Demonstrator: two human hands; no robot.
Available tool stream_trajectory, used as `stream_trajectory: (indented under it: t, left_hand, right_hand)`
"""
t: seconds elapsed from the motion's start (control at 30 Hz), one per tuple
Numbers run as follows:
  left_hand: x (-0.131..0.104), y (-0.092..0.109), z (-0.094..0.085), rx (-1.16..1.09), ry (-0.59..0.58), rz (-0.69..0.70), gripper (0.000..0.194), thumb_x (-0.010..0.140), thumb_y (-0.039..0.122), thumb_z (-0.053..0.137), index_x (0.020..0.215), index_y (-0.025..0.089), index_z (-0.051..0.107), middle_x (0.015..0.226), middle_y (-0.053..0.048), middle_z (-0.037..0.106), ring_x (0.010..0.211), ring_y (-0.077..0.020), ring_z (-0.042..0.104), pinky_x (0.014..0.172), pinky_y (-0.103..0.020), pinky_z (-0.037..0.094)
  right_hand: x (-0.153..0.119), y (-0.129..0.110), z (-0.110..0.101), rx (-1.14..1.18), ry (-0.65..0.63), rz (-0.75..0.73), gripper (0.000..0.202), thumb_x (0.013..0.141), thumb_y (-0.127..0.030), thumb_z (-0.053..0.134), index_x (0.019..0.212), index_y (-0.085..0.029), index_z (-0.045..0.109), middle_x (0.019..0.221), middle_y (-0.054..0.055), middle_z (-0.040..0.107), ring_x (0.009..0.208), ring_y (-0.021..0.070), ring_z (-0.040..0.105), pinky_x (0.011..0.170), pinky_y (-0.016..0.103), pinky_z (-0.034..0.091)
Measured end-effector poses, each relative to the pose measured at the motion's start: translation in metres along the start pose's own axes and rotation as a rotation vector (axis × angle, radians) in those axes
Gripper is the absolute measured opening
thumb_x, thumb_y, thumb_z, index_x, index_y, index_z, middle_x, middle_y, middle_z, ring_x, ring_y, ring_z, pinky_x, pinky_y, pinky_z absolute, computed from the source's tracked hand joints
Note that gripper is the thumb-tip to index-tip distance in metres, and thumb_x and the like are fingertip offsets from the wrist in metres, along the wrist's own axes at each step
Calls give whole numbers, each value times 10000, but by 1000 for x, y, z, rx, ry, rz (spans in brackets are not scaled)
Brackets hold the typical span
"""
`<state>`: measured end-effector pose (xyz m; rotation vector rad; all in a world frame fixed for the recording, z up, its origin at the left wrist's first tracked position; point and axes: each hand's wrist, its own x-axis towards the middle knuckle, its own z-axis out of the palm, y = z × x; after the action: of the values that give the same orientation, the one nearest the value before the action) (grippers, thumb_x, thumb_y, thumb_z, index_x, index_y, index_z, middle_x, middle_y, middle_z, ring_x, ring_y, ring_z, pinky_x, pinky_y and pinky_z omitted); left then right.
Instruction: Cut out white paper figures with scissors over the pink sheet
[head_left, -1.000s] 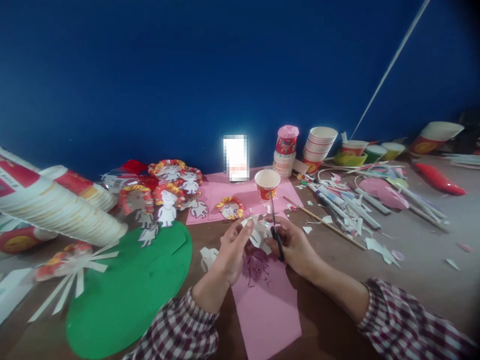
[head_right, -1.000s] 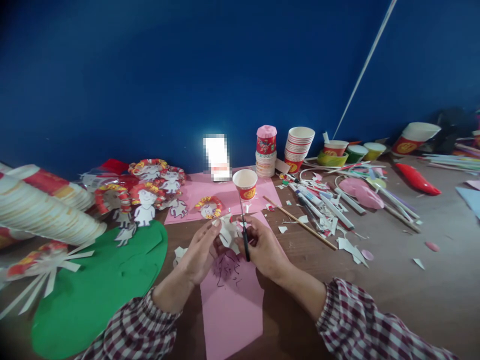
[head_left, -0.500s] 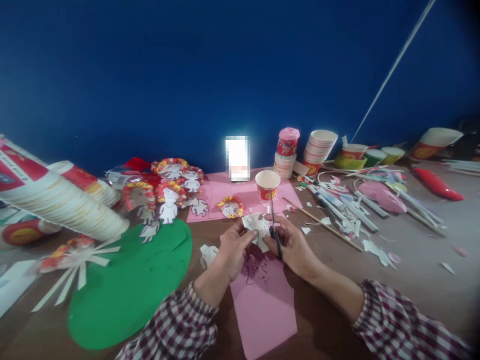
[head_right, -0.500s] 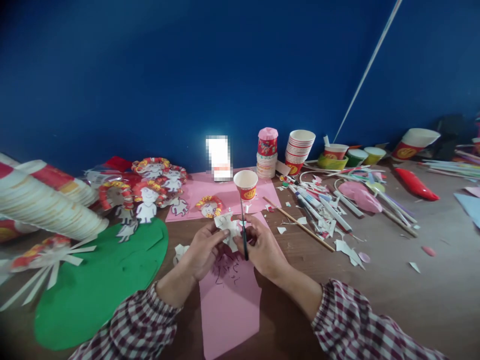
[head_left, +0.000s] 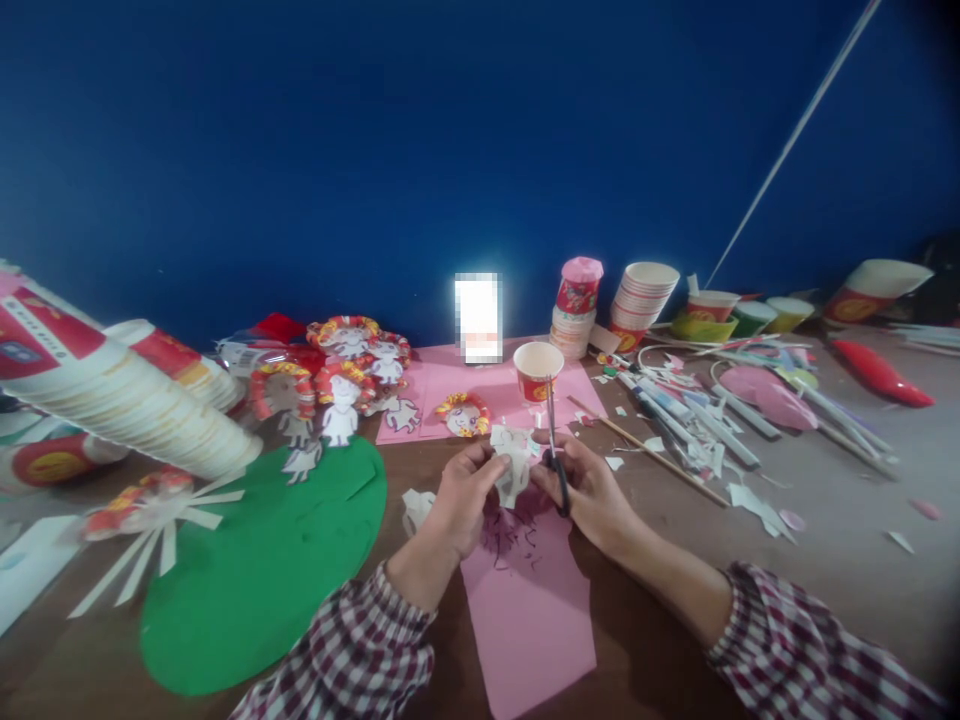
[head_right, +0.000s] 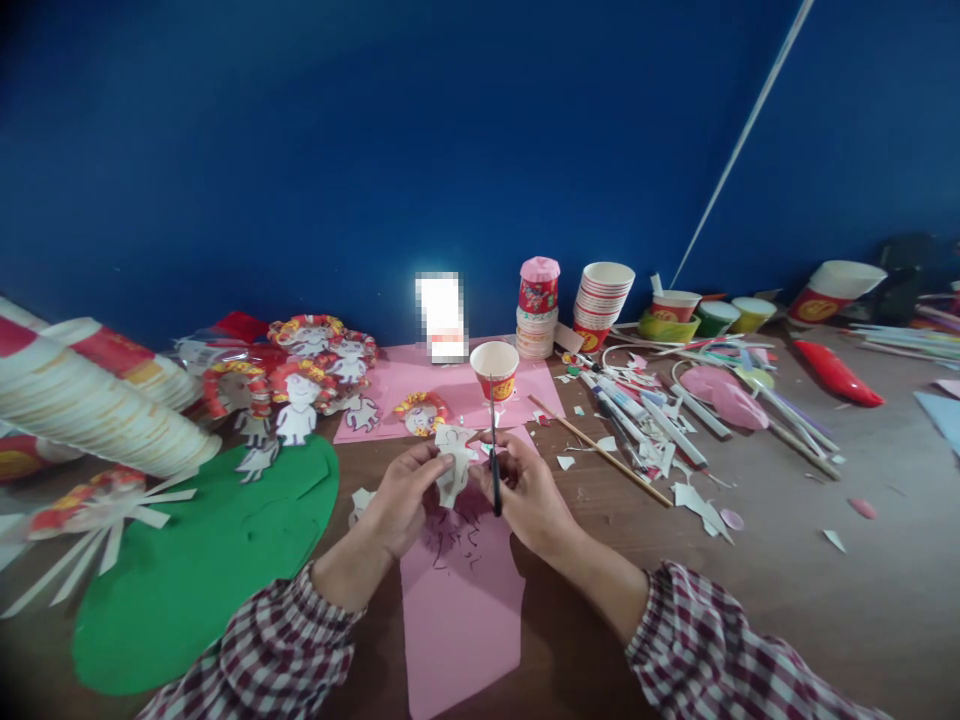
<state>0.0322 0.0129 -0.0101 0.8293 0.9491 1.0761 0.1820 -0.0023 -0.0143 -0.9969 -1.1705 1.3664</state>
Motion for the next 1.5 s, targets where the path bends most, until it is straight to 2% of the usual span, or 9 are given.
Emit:
stream_trajectory:
  t: [0.13, 0.27, 0.5, 0.63, 0.87, 1.0, 1.1, 1.27, 1.5]
  left_hand:
    - [0, 4, 2, -18, 25, 7, 194, 684, 250, 664, 829, 131, 614, 598, 2, 605, 499, -85, 526, 499, -198, 405]
    - [2, 9, 1, -82, 97, -9, 276, 645, 230, 694, 884, 143, 590, 689, -17, 651, 541, -101, 566, 523, -211, 433]
    - [5, 13, -5, -191, 171, -33, 271, 608, 208, 709, 844, 144, 593, 645, 2, 633, 513, -94, 559, 491, -205, 440]
    - [6, 17, -5, -203, 217, -49, 256, 602, 207, 709, 826, 141, 604, 638, 0, 632, 497, -91, 552, 469, -199, 430]
    - [8, 19, -8, -215, 223, -15, 261, 585, 199, 719, 803, 139, 590, 594, 25, 589, 464, -67, 507, 465, -187, 402]
    - [7, 20, -7, -219, 231, -2, 255, 567, 210, 733, 765, 143, 587, 574, 35, 573, 468, -67, 502, 470, -191, 398]
    - [6, 22, -5, -229, 257, 10, 269, 549, 215, 747, 755, 141, 590, 601, 30, 584, 488, -67, 514, 472, -186, 395]
    - [2, 24, 0, -260, 264, 6, 260, 552, 211, 752, 726, 146, 571, 622, 27, 598, 510, -73, 533, 512, -193, 418]
    - [-6, 17, 9, -275, 137, -54, 241, 603, 207, 720, 789, 146, 581, 658, -3, 634, 541, -91, 565, 532, -200, 429]
  right_hand:
    - [0, 0, 0, -36, 20, 5, 357, 720, -281, 696, 1015, -201, 510, 623, -58, 487, 542, 82, 459, 493, 188, 363]
    - [0, -2, -1, -98, 29, 16, 357, 714, -319, 696, 976, -201, 484, 603, -63, 496, 510, 77, 429, 450, 181, 309]
    - [0, -5, 2, -123, 35, 80, 363, 667, -310, 724, 945, -195, 520, 616, -50, 513, 472, 65, 408, 413, 177, 314]
    - [0, -3, 2, -144, 25, 90, 386, 646, -287, 737, 974, -191, 558, 686, -15, 565, 513, 84, 469, 418, 185, 347]
    - [-2, -6, 2, -200, 5, 51, 370, 660, -283, 722, 994, -187, 595, 751, 18, 599, 525, 99, 490, 434, 210, 377]
    - [-4, -7, 0, -227, -49, 31, 347, 723, -298, 675, 1034, -187, 566, 759, 17, 585, 542, 91, 480, 454, 204, 396]
    - [-5, -5, -1, -201, -76, 30, 351, 760, -329, 646, 1061, -178, 546, 708, 0, 549, 526, 80, 455, 448, 193, 387]
    - [-5, -6, 0, -164, -148, 110, 394, 773, -396, 628, 1078, -164, 538, 594, -51, 457, 451, 62, 379, 412, 189, 345]
    - [-6, -9, 1, -180, -207, 126, 358, 776, -398, 622, 1027, -153, 551, 578, -54, 461, 451, 65, 387, 430, 190, 335]
